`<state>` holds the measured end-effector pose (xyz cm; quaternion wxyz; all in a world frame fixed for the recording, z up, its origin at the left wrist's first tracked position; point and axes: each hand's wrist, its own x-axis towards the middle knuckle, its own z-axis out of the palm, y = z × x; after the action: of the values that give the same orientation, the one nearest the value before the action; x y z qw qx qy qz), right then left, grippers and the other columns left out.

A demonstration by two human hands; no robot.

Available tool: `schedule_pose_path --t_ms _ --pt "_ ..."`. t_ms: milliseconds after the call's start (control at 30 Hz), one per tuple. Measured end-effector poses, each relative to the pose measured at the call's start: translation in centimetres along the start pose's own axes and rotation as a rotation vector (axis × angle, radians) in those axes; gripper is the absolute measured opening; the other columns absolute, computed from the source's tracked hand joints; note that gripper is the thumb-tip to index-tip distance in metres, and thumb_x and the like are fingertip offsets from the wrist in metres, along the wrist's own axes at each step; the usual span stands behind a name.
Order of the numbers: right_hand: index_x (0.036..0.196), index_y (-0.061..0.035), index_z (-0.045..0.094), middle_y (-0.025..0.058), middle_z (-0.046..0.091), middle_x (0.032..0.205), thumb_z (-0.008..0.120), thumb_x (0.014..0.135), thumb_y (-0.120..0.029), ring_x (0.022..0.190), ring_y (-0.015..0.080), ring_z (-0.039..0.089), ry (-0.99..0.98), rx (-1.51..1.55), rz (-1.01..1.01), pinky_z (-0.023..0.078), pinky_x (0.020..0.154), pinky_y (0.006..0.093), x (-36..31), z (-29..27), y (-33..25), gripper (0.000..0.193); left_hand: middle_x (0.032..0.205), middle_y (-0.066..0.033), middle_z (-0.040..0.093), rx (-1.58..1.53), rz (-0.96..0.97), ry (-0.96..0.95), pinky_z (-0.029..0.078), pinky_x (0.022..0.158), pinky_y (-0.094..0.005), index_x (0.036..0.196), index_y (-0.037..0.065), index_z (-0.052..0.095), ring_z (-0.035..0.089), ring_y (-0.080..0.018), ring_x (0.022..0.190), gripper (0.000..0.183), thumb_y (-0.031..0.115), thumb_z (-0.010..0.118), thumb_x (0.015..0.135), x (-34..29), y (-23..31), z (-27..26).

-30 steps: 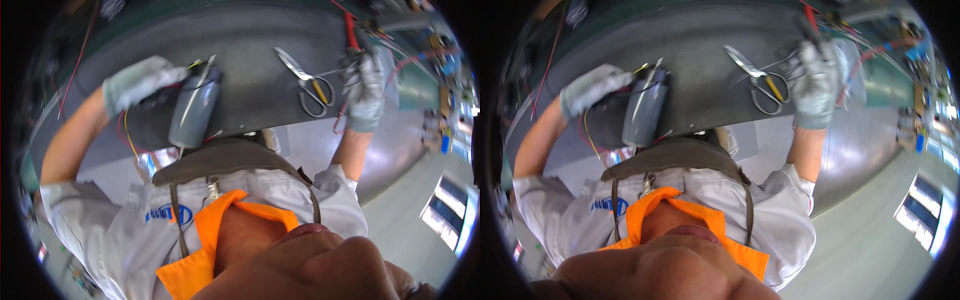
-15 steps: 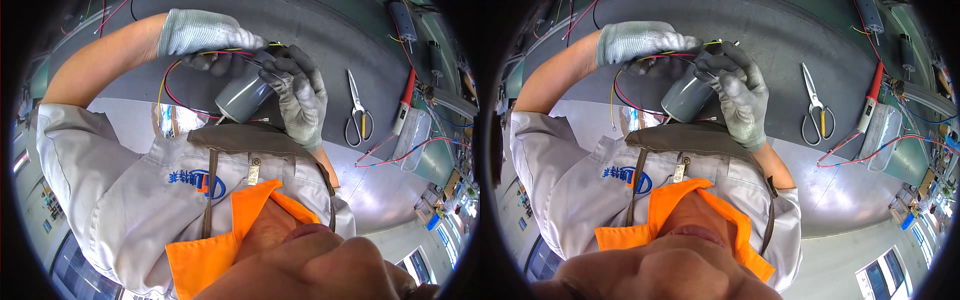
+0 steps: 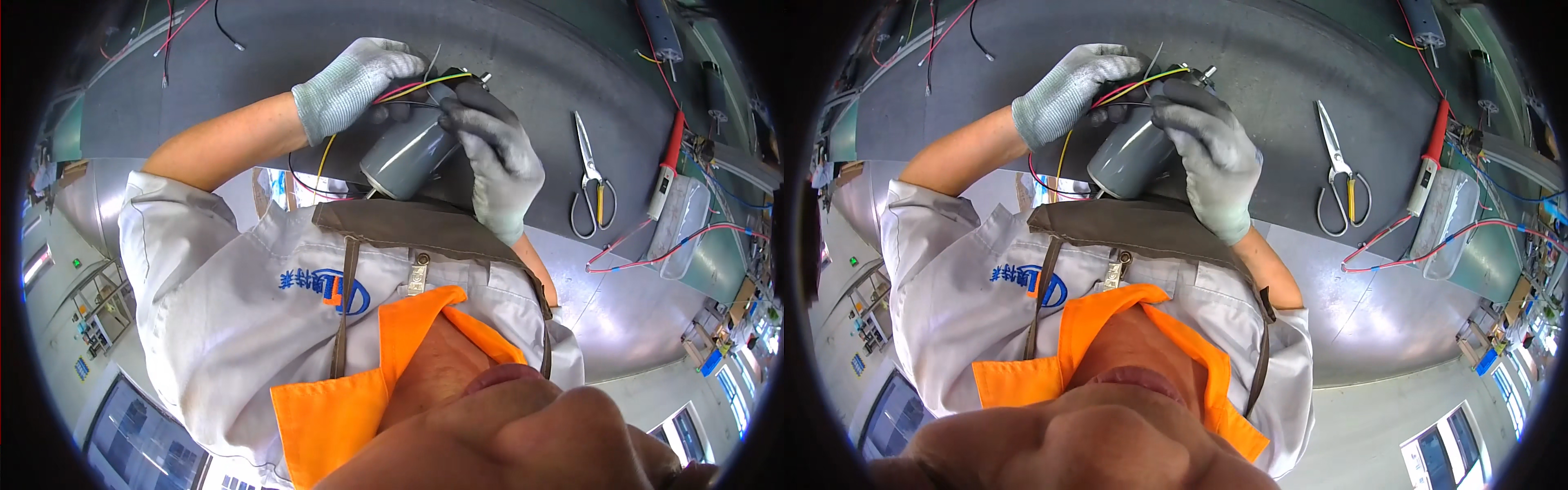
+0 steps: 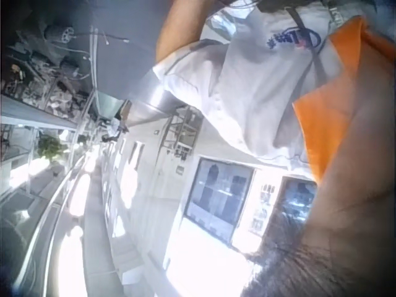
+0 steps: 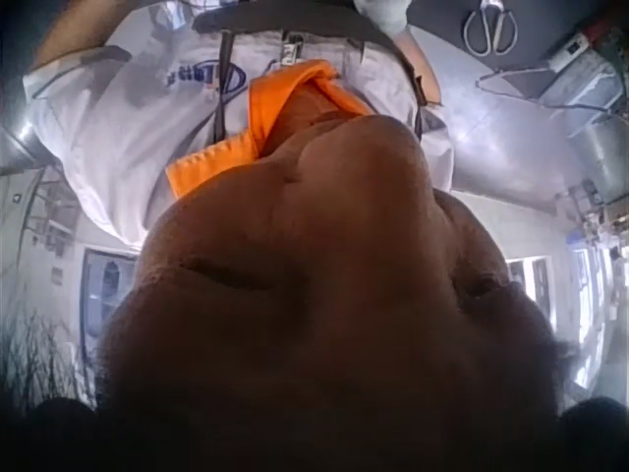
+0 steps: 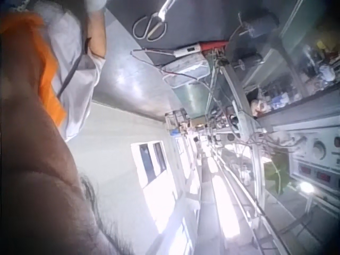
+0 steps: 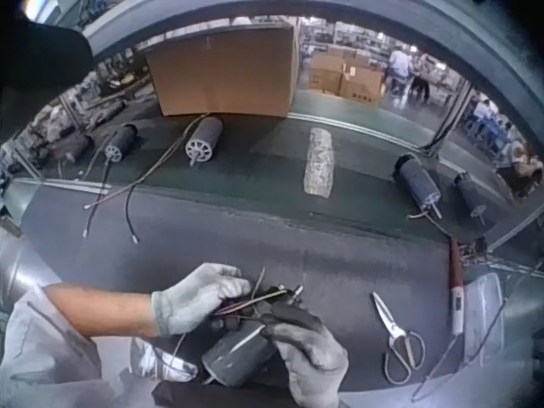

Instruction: Assembling wire leads and components onto cylindrical electric motors at a factory workstation.

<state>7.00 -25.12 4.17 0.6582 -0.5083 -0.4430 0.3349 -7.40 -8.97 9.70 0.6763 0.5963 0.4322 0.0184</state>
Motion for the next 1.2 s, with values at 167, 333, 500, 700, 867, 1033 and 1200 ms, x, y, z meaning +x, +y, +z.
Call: schedule_pose_path --t_ms 167,333,500,700,867,1033,1200 --pt "0.103 -0.0048 0.071 0.0168 0.07 0.107 0.069 0.074 0.004 0.087 0.0336 0.069 -0.165 -0.737 -0.422 0.056 0.077 0.0404 0.8 -1.4 -1.4 0.03 0.081 -0.002 0.067 -0.17 -0.035 -0.083 0.047 0.057 -0.0227 0.1 0.005 0.069 0.062 -0.0088 0.073 0.029 0.027 0.051 0.101 0.1 -1.9 -0.4" --pt "0.107 -0.0079 0.07 0.0127 0.071 0.104 0.07 0.078 -0.004 0.083 0.0325 0.069 -0.223 -1.009 -0.417 0.056 0.069 0.0412 0.3 -1.5 -2.0 0.03 0.082 0.0012 0.06 -0.526 -0.084 0.05 0.037 0.051 -0.0179 0.107 0.006 0.065 0.052 -0.0058 0.065 0.026 0.028 0.053 0.101 -0.8 -2.4 1.4" --pt "0.11 -0.0087 0.069 0.0113 0.072 0.103 0.073 0.076 -0.003 0.082 0.0323 0.069 -0.171 -0.916 -0.345 0.056 0.068 0.0397 0.9 -1.9 -1.8 0.034 0.08 0.0008 0.06 -0.318 0.166 0.083 0.035 0.048 -0.0175 0.103 0.006 0.063 0.05 -0.0048 0.059 0.023 0.027 0.055 0.1 0.4 -4.3 1.4" --pt "0.125 0.0033 0.061 0.0093 0.072 0.095 0.07 0.09 -0.002 0.071 0.009 0.066 0.123 0.183 0.306 0.053 0.062 0.0225 4.3 -0.2 -2.6 0.036 0.081 0.0016 0.064 -0.393 0.233 0.174 0.036 0.049 -0.0165 0.107 0.003 0.069 0.048 -0.0005 0.056 0.022 0.022 0.062 0.097 0.1 -1.8 3.9" --pt "0.138 0.0039 0.053 0.0097 0.073 0.088 0.068 0.091 -0.005 0.063 0.0073 0.06 0.101 0.064 0.248 0.047 0.052 0.0206 4.9 -0.8 -2.4 0.05 0.083 0.0026 0.066 -0.297 0.291 0.179 0.039 0.053 -0.0163 0.106 0.002 0.071 0.049 0.0008 0.06 0.017 0.014 0.069 0.094 0.8 -1.9 4.6" --pt "0.142 0.0037 0.049 0.0088 0.072 0.084 0.068 0.092 -0.01 0.056 0.0052 0.056 0.117 0.032 0.254 0.042 0.047 0.0192 4.8 -1.1 -2.8 0.055 0.086 0.0024 0.068 -0.206 0.357 0.153 0.043 0.058 -0.0171 0.106 0.001 0.072 0.052 0.0008 0.067 0.017 0.012 0.071 0.092 1.1 -2.0 5.0" --pt "0.137 0.0028 0.056 0.0033 0.067 0.075 0.07 0.089 -0.007 0.053 0.0044 0.054 0.006 0.024 0.521 0.039 0.044 0.0193 5.6 -3.1 -4.2 0.051 0.09 -0.0001 0.07 -0.17 0.382 0.106 0.049 0.065 -0.0186 0.109 -0.001 0.072 0.059 -0.0022 0.074 0.02 0.011 0.072 0.092 1.0 -1.2 5.6"
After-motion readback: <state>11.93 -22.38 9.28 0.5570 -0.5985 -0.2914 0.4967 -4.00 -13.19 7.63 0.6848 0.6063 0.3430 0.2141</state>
